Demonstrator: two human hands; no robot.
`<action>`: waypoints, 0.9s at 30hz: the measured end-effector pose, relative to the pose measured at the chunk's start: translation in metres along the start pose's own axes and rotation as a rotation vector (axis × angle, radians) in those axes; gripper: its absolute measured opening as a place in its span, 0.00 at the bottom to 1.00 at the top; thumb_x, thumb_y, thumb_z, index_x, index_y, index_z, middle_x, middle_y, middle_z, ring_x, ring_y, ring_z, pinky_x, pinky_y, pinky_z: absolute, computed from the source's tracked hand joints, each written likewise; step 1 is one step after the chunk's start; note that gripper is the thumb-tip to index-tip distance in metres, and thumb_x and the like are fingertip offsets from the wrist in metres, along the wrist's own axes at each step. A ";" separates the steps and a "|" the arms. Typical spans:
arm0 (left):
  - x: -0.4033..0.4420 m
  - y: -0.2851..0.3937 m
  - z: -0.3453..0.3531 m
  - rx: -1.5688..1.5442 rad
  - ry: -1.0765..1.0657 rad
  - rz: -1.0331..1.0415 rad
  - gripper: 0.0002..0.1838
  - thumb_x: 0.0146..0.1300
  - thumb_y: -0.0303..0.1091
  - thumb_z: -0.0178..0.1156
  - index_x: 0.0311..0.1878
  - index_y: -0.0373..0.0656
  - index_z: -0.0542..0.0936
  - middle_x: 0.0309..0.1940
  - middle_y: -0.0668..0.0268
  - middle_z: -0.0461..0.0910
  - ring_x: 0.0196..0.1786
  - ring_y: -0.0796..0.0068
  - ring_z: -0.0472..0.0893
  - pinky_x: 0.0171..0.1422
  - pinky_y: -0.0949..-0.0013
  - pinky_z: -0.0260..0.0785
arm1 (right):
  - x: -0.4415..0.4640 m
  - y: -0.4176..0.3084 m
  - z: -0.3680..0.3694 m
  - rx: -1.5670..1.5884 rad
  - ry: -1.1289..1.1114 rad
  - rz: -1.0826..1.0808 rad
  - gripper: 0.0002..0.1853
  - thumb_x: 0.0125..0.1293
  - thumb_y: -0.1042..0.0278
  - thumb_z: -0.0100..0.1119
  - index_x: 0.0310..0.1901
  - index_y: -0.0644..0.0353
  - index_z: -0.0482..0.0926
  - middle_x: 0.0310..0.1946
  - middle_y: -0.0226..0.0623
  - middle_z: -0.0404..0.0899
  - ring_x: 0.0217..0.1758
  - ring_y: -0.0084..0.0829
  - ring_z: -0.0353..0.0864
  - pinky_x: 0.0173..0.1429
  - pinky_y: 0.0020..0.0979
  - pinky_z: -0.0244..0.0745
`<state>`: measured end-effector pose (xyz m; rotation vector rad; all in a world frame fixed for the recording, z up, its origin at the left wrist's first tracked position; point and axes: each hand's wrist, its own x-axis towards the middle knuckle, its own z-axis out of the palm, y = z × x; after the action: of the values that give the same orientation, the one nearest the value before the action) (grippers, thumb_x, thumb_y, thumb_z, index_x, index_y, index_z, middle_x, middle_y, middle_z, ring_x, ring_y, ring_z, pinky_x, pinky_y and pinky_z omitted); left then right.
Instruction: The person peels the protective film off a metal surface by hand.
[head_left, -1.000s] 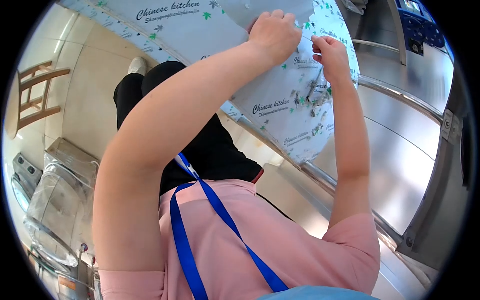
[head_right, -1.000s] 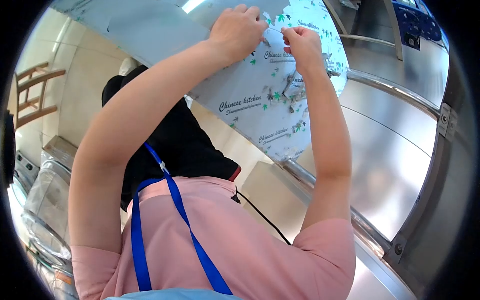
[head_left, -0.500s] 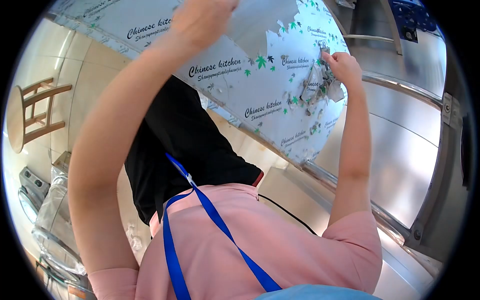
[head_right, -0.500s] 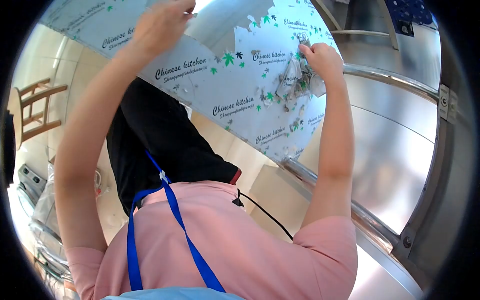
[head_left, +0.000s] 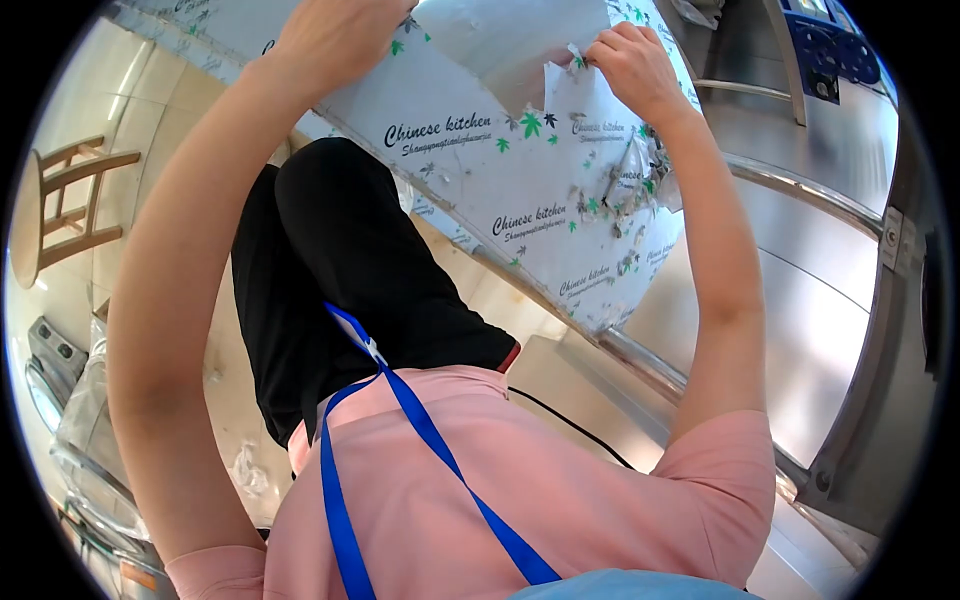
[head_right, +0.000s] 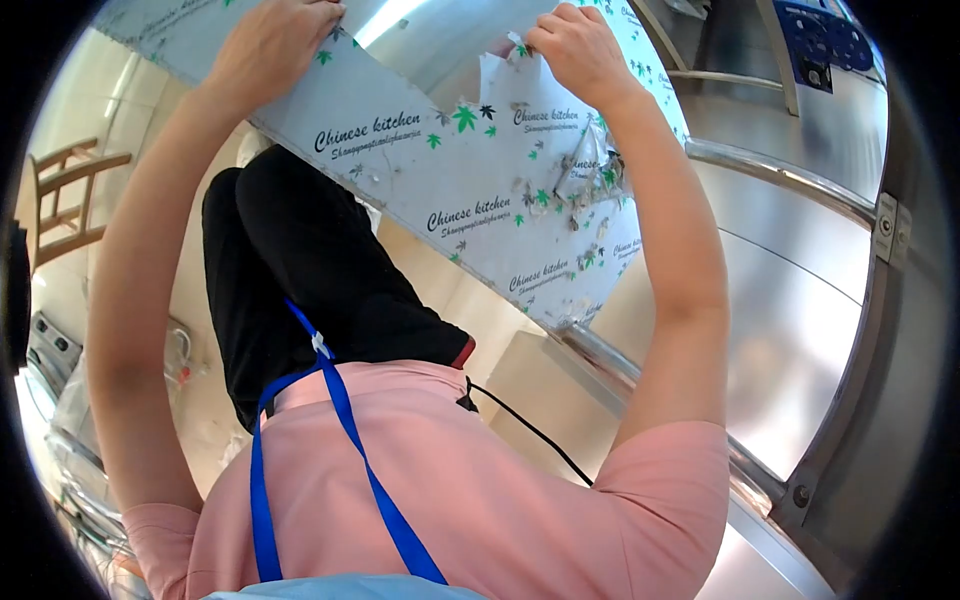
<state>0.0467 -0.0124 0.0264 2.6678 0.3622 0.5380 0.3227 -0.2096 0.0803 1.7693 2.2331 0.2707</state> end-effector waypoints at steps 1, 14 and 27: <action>0.001 -0.001 0.000 0.002 -0.011 0.004 0.08 0.57 0.26 0.53 0.33 0.35 0.81 0.42 0.54 0.82 0.48 0.51 0.79 0.54 0.57 0.73 | 0.002 0.002 -0.001 0.003 -0.022 -0.016 0.05 0.58 0.73 0.60 0.37 0.55 0.81 0.36 0.29 0.79 0.47 0.32 0.77 0.56 0.36 0.68; 0.006 -0.010 -0.002 -0.031 -0.063 -0.012 0.09 0.56 0.26 0.53 0.32 0.37 0.83 0.42 0.55 0.83 0.44 0.52 0.82 0.50 0.58 0.75 | -0.014 0.016 0.003 0.059 0.045 -0.105 0.07 0.57 0.76 0.60 0.39 0.58 0.78 0.40 0.30 0.78 0.50 0.34 0.75 0.58 0.36 0.66; 0.011 -0.009 -0.009 -0.072 -0.145 -0.049 0.11 0.61 0.28 0.53 0.38 0.35 0.84 0.47 0.54 0.83 0.47 0.53 0.82 0.54 0.59 0.74 | 0.002 0.025 -0.001 0.039 0.044 -0.296 0.09 0.55 0.75 0.62 0.39 0.57 0.80 0.41 0.29 0.79 0.52 0.31 0.76 0.59 0.35 0.67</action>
<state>0.0509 0.0021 0.0331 2.6020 0.3580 0.3333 0.3448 -0.2020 0.0884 1.4357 2.5065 0.2054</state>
